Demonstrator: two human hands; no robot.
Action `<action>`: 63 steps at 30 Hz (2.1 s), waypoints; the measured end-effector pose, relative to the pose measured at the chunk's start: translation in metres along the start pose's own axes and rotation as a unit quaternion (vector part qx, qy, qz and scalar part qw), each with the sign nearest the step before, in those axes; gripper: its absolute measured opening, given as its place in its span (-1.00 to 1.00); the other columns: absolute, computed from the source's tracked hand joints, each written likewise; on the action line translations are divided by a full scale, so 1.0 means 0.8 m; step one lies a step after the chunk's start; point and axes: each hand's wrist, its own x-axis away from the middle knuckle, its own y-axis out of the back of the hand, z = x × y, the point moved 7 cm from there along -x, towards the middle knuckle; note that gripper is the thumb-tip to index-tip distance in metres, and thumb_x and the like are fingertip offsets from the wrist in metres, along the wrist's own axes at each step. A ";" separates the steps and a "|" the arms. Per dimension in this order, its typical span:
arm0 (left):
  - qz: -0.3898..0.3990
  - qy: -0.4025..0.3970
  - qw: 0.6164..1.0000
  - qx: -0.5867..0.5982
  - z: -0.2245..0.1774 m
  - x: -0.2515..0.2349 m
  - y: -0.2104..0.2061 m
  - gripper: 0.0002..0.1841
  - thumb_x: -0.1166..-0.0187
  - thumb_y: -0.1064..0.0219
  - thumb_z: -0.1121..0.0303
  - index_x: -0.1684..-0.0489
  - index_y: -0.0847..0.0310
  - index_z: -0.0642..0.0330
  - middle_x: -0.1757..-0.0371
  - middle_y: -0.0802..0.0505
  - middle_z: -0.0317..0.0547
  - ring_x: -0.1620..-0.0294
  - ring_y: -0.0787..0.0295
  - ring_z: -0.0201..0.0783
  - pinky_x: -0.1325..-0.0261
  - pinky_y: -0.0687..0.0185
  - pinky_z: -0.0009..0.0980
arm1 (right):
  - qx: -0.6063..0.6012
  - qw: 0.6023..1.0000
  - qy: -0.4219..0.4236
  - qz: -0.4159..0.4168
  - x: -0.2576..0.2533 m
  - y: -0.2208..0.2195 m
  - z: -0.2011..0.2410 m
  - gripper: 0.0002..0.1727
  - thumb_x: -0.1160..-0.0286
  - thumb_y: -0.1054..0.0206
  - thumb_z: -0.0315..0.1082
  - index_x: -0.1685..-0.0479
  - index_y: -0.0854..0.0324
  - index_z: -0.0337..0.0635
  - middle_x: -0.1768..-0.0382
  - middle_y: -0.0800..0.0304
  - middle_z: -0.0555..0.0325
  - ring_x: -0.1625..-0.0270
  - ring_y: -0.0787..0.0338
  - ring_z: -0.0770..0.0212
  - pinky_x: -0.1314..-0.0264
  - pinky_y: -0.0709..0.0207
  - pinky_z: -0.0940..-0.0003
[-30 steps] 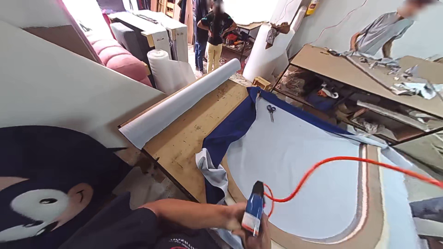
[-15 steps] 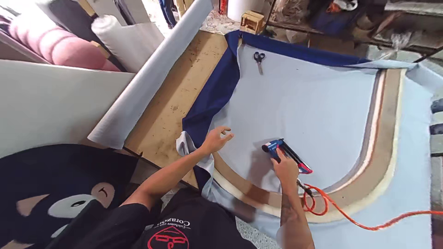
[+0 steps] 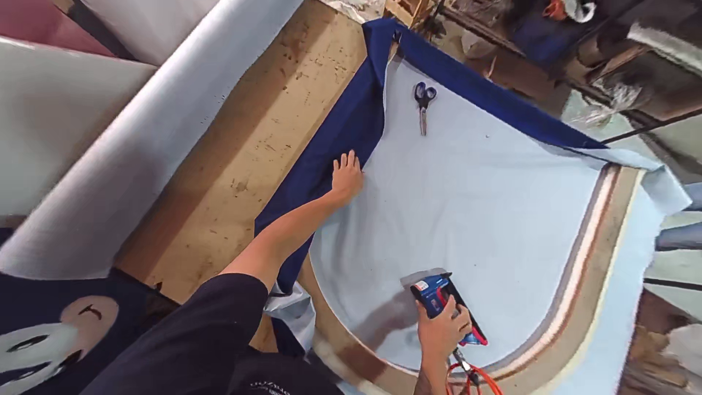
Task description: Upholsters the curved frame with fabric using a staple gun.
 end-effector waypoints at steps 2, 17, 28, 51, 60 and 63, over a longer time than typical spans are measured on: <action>-0.013 0.009 1.000 0.015 0.008 -0.009 0.016 -0.59 -0.69 -0.22 0.32 -0.43 -0.59 0.32 -0.69 -0.51 0.12 -0.68 -0.37 0.22 -0.55 -0.36 0.29 | 0.041 0.998 0.001 -0.038 0.007 -0.013 0.003 -0.13 -0.31 -0.50 0.04 -0.69 -0.41 -0.13 -0.68 -0.29 -0.44 -0.65 -0.38 -0.48 -0.56 -0.27 -0.48; -0.060 0.119 0.980 0.145 0.069 -0.101 0.088 -0.62 -0.58 -0.38 0.02 -0.12 -0.77 0.12 -0.04 -0.89 0.05 -0.17 -0.82 0.08 -0.20 -0.68 0.20 | 0.079 0.983 -0.003 -0.165 0.021 -0.037 0.003 -0.29 -0.36 -0.25 0.07 -0.55 -0.58 -0.07 -0.45 -0.67 -0.13 -0.44 -0.67 -0.12 -0.47 -0.38 -0.18; -0.090 -0.056 0.989 0.102 0.014 -0.085 -0.009 -0.53 -0.88 0.14 0.33 -0.56 -0.46 0.41 -0.64 -0.61 0.12 -0.78 -0.36 -0.03 -0.91 0.04 -0.09 | 0.079 0.981 0.009 -0.177 0.023 -0.034 0.008 -0.31 -0.35 -0.25 0.03 -0.54 -0.59 -0.04 -0.46 -0.62 -0.21 -0.44 -0.65 -0.19 -0.41 -0.40 -0.20; -0.152 -0.197 0.961 0.119 0.013 -0.074 -0.027 -0.60 -0.77 0.12 0.52 -0.33 -0.59 0.45 -0.45 -0.76 0.19 -0.57 -0.63 0.04 -0.65 -0.41 -0.17 | -0.029 0.897 0.438 0.042 -0.363 0.001 0.604 -0.56 -0.52 -0.36 0.10 0.15 -0.79 -0.13 0.30 -0.89 0.02 0.19 -0.89 0.01 0.12 -0.68 -0.17; -0.140 -0.171 0.965 0.145 0.010 -0.078 -0.032 -0.62 -0.78 0.11 0.47 -0.27 -0.62 0.38 -0.47 -0.74 0.20 -0.60 -0.59 0.05 -0.68 -0.37 -0.13 | -0.019 0.895 0.442 0.056 -0.385 -0.025 0.625 -0.56 -0.50 -0.39 0.09 0.33 -0.74 -0.17 0.41 -0.83 0.01 0.28 -0.85 0.05 0.19 -0.64 -0.10; -0.139 -0.175 0.965 0.139 0.009 -0.079 -0.034 -0.61 -0.77 0.13 0.49 -0.28 -0.61 0.38 -0.47 -0.74 0.21 -0.61 -0.58 0.06 -0.68 -0.36 -0.13 | 0.002 0.894 0.443 0.059 -0.382 -0.027 0.626 -0.55 -0.52 -0.34 0.10 0.34 -0.73 -0.16 0.39 -0.84 0.00 0.24 -0.86 0.01 0.17 -0.63 -0.14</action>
